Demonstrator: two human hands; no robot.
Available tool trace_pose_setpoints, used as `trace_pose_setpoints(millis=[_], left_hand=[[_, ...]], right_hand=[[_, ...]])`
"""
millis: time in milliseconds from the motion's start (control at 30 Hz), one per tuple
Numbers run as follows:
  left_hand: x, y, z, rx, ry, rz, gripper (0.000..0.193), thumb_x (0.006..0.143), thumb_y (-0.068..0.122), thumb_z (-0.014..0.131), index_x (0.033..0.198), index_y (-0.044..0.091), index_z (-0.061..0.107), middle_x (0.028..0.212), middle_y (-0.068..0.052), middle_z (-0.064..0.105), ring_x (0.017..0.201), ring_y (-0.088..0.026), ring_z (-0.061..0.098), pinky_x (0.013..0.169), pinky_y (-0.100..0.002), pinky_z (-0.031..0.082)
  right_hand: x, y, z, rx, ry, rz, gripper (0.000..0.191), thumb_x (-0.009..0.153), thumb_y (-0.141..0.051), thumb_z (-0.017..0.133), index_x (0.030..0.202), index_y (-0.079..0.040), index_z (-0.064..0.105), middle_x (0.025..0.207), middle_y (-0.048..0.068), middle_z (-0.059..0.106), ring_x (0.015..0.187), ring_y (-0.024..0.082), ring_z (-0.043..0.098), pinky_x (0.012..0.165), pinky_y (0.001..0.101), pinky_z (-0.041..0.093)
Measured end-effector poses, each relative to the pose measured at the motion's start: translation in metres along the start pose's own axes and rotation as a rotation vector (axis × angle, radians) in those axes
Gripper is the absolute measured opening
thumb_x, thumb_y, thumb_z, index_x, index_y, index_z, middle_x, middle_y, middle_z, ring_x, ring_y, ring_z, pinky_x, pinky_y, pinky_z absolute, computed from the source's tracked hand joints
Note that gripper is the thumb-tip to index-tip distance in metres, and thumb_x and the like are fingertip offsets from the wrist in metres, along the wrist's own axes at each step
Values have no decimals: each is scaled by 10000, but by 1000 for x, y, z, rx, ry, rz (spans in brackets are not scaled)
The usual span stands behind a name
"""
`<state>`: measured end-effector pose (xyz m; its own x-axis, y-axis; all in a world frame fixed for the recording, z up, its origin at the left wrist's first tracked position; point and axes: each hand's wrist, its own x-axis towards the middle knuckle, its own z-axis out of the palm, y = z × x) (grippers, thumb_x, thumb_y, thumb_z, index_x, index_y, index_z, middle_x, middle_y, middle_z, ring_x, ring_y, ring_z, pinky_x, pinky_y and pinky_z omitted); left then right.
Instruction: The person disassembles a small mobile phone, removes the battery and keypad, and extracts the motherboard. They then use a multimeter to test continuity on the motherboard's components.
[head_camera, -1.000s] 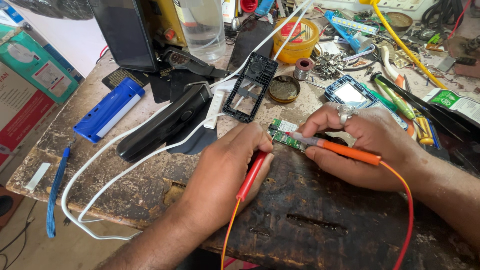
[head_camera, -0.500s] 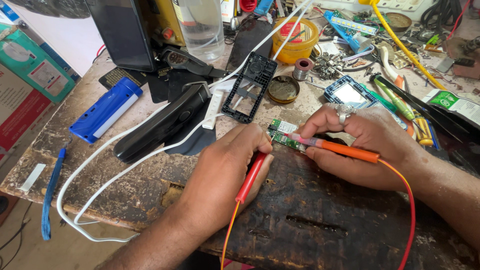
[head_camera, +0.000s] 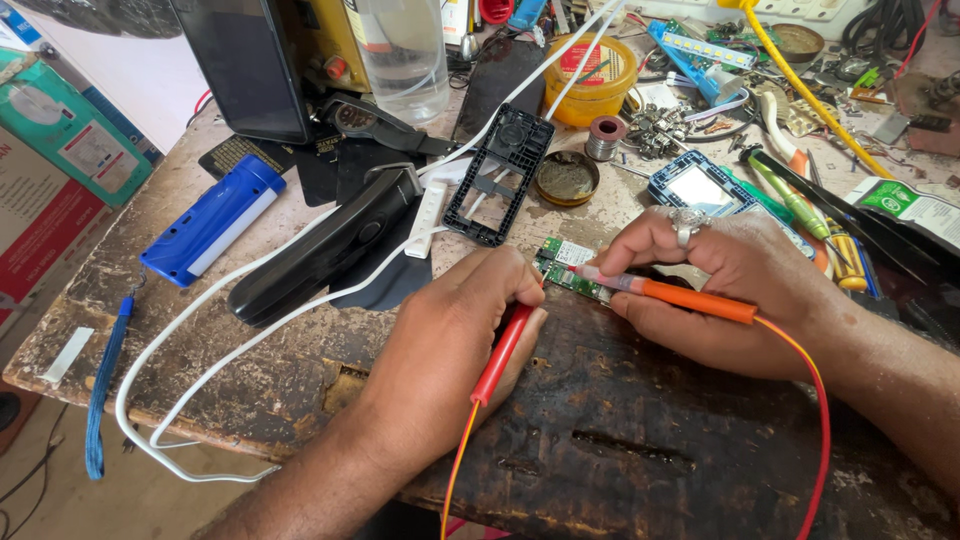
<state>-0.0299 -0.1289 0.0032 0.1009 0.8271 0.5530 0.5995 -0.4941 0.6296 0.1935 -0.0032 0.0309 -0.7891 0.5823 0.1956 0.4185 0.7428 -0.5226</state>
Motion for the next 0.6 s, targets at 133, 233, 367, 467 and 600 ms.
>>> trace_pose_setpoints(millis=[133,233,367,467,600], left_hand=[[0,0,0,12,1,-3,203,918,50,707,1032,37,539,982,-141,648,914,-349,677,769,-398,543],[0,-1,0,10,4,17,201,924,46,703,1035,37,535,978,-141,643,913,-348,674,770,-403,539],[0,-1,1,12,2,15,195,931,49,699,1037,41,535,972,-142,642,909,-352,674,762,-406,538],[1,-2,2,17,4,13,192,931,53,699,1037,45,539,964,-143,640,903,-357,673,753,-410,534],[0,-2,2,15,10,15,191,931,56,700,1036,48,540,960,-143,636,902,-360,670,748,-413,531]], right_hand=[[-2,5,0,10,-30,-29,251,838,-248,762,1062,-145,716,943,-45,818,801,78,737,701,238,583],[-2,9,0,3,-38,-19,246,837,-249,764,1058,-148,724,927,-44,805,811,78,735,707,240,581],[-3,9,0,-4,-26,-33,247,834,-249,769,1057,-148,731,942,-48,800,822,76,733,720,238,581],[-1,7,0,2,-47,39,228,828,-240,767,1036,-151,742,940,-45,767,822,82,733,722,242,586],[0,7,1,-32,-19,41,267,792,-248,789,1036,-149,742,913,-36,799,799,91,736,718,251,588]])
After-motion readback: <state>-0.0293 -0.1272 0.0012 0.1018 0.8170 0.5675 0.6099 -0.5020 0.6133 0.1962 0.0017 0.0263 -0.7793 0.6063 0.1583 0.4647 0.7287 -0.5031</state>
